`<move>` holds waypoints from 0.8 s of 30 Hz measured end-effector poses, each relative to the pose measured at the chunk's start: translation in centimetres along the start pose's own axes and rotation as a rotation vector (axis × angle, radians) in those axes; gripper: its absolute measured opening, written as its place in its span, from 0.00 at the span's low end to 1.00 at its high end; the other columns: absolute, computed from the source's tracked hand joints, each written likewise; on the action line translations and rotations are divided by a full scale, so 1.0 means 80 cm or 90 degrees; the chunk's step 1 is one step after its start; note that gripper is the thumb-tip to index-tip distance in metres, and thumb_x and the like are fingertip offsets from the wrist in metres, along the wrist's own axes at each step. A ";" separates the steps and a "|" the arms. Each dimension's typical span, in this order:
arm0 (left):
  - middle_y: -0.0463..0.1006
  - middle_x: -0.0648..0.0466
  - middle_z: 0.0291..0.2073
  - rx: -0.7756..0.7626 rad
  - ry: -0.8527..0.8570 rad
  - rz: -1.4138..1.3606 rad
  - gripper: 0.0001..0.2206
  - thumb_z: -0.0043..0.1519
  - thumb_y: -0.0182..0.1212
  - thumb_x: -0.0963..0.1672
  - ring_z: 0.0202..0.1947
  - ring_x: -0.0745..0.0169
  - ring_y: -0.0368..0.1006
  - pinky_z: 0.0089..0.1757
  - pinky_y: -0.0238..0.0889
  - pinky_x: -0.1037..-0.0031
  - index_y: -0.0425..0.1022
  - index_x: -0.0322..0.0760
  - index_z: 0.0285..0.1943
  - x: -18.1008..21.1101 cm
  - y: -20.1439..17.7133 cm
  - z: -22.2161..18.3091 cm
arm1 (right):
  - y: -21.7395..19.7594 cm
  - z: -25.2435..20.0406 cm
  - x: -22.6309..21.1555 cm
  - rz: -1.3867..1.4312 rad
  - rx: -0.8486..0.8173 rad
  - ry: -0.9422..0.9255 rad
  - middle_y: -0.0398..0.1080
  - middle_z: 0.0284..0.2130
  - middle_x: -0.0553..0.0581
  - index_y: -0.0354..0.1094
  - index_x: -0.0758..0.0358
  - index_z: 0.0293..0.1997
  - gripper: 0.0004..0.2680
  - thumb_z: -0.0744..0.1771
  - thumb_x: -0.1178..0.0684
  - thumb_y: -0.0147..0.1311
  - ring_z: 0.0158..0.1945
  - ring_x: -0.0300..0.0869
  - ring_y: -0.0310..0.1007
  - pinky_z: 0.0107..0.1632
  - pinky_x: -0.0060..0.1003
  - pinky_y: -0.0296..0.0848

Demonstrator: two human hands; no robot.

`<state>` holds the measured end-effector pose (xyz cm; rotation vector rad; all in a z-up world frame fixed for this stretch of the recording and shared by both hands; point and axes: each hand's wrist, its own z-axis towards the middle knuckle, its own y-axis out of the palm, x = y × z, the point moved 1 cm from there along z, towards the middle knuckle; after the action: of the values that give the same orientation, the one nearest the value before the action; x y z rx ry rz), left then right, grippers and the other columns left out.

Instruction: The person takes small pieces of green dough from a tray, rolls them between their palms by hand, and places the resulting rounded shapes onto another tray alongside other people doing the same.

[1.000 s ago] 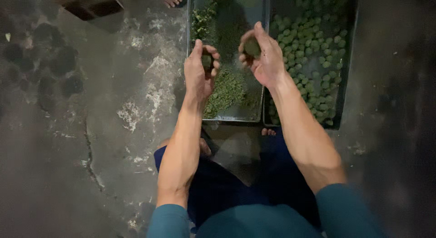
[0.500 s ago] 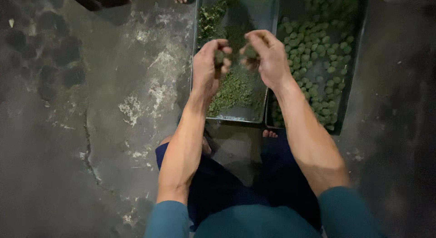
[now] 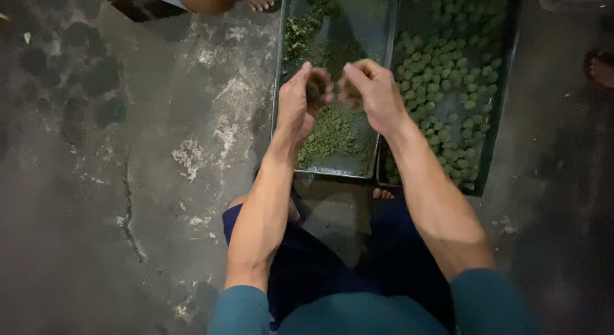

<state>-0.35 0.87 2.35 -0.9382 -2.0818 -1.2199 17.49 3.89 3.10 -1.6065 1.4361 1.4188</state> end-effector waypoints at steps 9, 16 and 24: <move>0.75 0.55 0.24 0.000 0.041 0.000 0.19 0.71 0.53 0.53 0.17 0.70 0.62 0.18 0.50 0.74 0.71 0.38 0.34 -0.023 -0.014 0.017 | -0.028 -0.002 0.000 0.047 0.083 0.087 0.64 0.22 0.52 0.63 0.58 0.30 0.18 0.74 0.37 0.46 0.20 0.35 0.57 0.21 0.37 0.54; 0.76 0.50 0.27 -0.004 -0.126 0.308 0.22 0.70 0.50 0.55 0.23 0.61 0.71 0.26 0.63 0.66 0.75 0.32 0.37 -0.153 0.031 0.052 | -0.135 -0.022 0.061 -0.559 0.131 0.230 0.74 0.32 0.64 0.69 0.71 0.44 0.19 0.74 0.39 0.49 0.27 0.44 0.71 0.33 0.42 0.72; 0.45 0.47 0.78 -0.250 -0.331 0.313 0.37 0.67 0.42 0.59 0.73 0.36 0.52 0.61 0.59 0.52 0.41 0.44 0.81 -0.217 0.125 0.009 | -0.275 -0.104 0.069 -0.755 0.321 0.266 0.74 0.52 0.68 0.71 0.67 0.62 0.18 0.71 0.42 0.56 0.48 0.54 0.76 0.50 0.50 0.72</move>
<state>17.99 -0.09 -5.73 -1.9882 -1.8049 -1.2154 40.09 0.59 -4.78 -1.8925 0.6300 0.0452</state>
